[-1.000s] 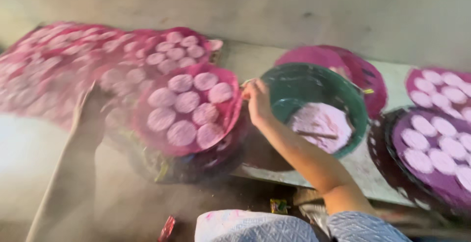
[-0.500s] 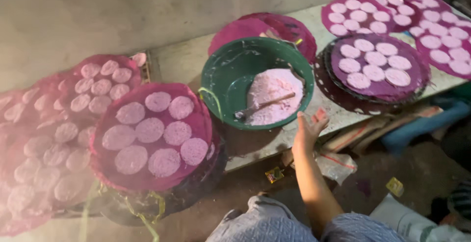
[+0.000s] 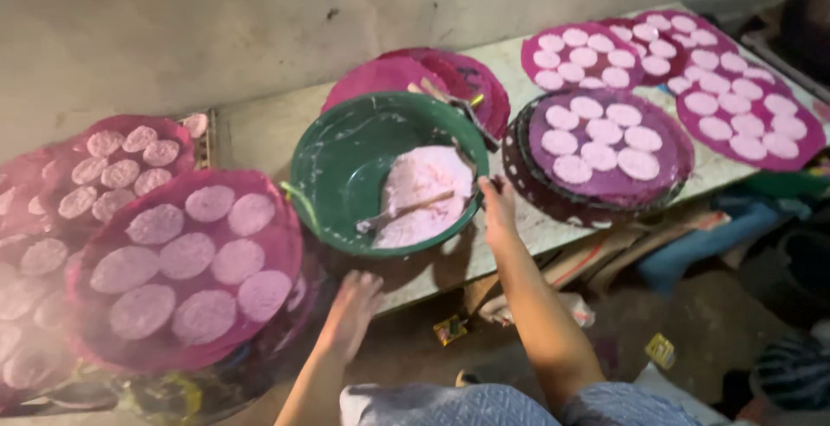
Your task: The person prepares circular pink snack patties using a metal press to deposit dough onto trays, places a tray into a steaming pot, and organizes various stacks of prepared trays on a workspace.
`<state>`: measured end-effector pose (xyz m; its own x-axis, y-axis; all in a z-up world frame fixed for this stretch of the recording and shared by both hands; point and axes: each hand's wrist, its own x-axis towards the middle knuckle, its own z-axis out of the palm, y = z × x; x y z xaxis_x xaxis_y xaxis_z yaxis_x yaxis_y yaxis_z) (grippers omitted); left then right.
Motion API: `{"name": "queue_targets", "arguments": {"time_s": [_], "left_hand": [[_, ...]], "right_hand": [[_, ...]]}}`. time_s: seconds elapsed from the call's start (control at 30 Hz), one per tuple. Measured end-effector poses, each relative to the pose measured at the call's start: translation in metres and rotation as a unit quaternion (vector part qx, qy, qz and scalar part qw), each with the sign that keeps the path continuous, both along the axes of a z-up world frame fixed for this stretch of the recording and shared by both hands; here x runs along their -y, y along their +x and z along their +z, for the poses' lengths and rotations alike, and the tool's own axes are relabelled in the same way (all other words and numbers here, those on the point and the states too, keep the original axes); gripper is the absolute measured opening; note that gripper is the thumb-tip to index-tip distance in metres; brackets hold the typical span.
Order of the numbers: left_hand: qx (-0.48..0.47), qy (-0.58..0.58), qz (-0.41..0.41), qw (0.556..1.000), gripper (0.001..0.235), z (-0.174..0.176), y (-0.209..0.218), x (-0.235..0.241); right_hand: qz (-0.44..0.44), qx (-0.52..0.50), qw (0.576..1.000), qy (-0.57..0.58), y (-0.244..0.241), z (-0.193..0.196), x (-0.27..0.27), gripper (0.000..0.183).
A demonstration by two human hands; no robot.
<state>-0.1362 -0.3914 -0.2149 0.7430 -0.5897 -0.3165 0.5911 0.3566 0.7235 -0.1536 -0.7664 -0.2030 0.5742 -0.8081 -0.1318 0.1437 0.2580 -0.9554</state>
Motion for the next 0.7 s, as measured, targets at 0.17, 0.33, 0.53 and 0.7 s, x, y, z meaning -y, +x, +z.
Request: {"name": "queue_targets", "arguments": {"time_s": [0.17, 0.33, 0.53, 0.7], "left_hand": [[-0.062, 0.106, 0.171, 0.978, 0.078, 0.031, 0.038, 0.085], [-0.021, 0.139, 0.238, 0.961, 0.077, 0.025, 0.017, 0.098], [0.030, 0.060, 0.211, 0.975, 0.079, -0.004, -0.027, 0.145], [0.015, 0.052, 0.164, 0.985, 0.088, 0.031, -0.056, 0.179]], "right_hand": [[0.131, -0.003, 0.991, 0.008, 0.026, -0.001, 0.021, 0.051], [0.134, 0.040, 0.990, 0.019, -0.015, -0.003, 0.024, 0.051], [0.072, -0.041, 0.996, -0.035, -0.104, -0.002, 0.072, 0.057], [0.086, 0.012, 0.996, -0.033, -0.143, -0.005, 0.105, 0.065]]}}
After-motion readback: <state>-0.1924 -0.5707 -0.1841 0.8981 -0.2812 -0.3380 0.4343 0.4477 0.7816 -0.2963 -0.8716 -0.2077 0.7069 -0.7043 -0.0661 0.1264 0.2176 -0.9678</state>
